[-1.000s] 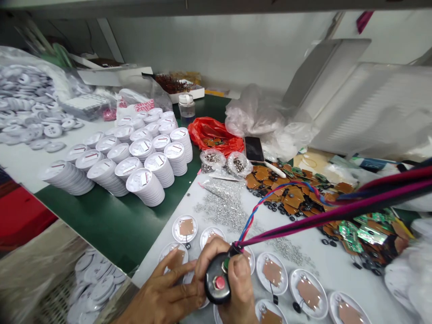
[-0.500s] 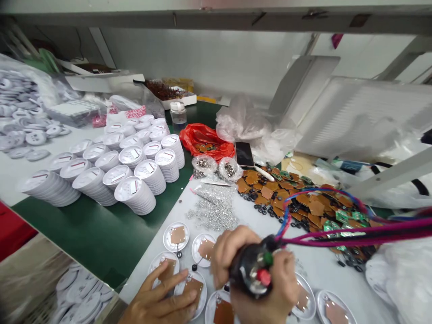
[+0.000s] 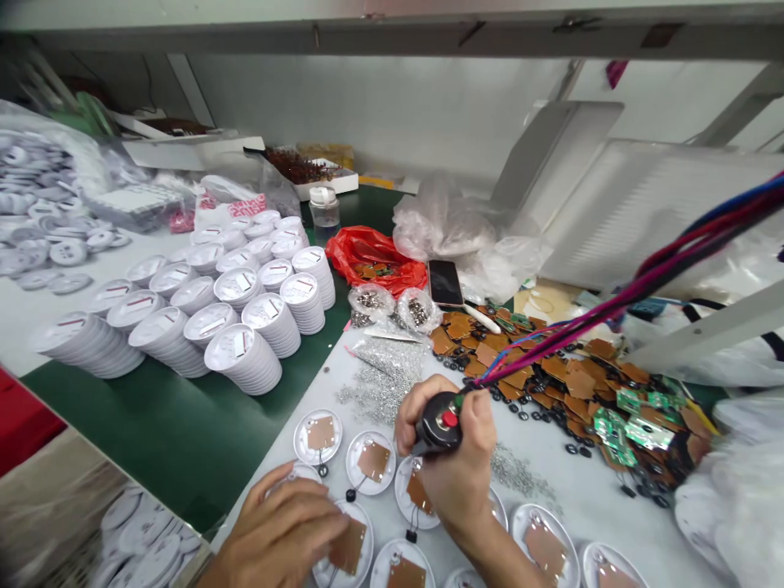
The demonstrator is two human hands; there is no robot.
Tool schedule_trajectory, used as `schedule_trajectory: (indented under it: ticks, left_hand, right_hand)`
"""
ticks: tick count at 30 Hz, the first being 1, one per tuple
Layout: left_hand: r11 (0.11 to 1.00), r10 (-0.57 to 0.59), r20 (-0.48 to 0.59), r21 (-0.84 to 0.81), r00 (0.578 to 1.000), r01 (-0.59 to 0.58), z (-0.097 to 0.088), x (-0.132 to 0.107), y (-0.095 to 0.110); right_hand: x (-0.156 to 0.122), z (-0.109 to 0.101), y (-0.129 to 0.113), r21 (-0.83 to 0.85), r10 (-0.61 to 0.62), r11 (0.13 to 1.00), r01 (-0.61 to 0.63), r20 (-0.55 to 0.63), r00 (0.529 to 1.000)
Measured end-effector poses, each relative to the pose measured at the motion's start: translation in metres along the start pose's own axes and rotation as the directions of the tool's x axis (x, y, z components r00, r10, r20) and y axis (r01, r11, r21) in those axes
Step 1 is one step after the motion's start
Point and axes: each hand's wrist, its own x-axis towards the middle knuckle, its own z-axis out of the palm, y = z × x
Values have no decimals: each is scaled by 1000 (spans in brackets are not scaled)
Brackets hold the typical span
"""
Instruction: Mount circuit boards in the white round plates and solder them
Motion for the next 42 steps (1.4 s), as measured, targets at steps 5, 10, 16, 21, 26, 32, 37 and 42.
schedule_trajectory:
  ticks: [5,10,16,21,26,32,37,42]
  left_hand:
    - [977,-179,221,-77,959,200,-7,37,4]
    - [965,-186,170,-156,968,213,21,51,6]
    - [925,-235,138,-273,962,265,23,48,5]
    - [909,-206,202,-322,958,263,15,47,7]
    - [953,-52,199,-283,979,108,12,26,1]
    - [992,112,187,-74,976,-99,3,-17,-8]
    - [987,154,75,45,985,-157,14,-34,-12]
    - [989,136,67,43,989,-139,20,-37,-11]
  right_hand:
    - [-14,13,-28,76,40,996,-45,72,997]
    - [-23,20,-39,89,73,992,-84,120,990]
    - [-25,20,-37,98,66,992,-80,136,989]
    - [-29,21,-39,116,130,982,-151,174,976]
    - [-44,10,-33,82,208,969,-234,240,948]
    - [-69,2,-2,11,270,960,-280,235,934]
    - [-76,2,20,8,283,956,-293,233,931]
    - [-77,0,31,75,254,957,-282,262,931]
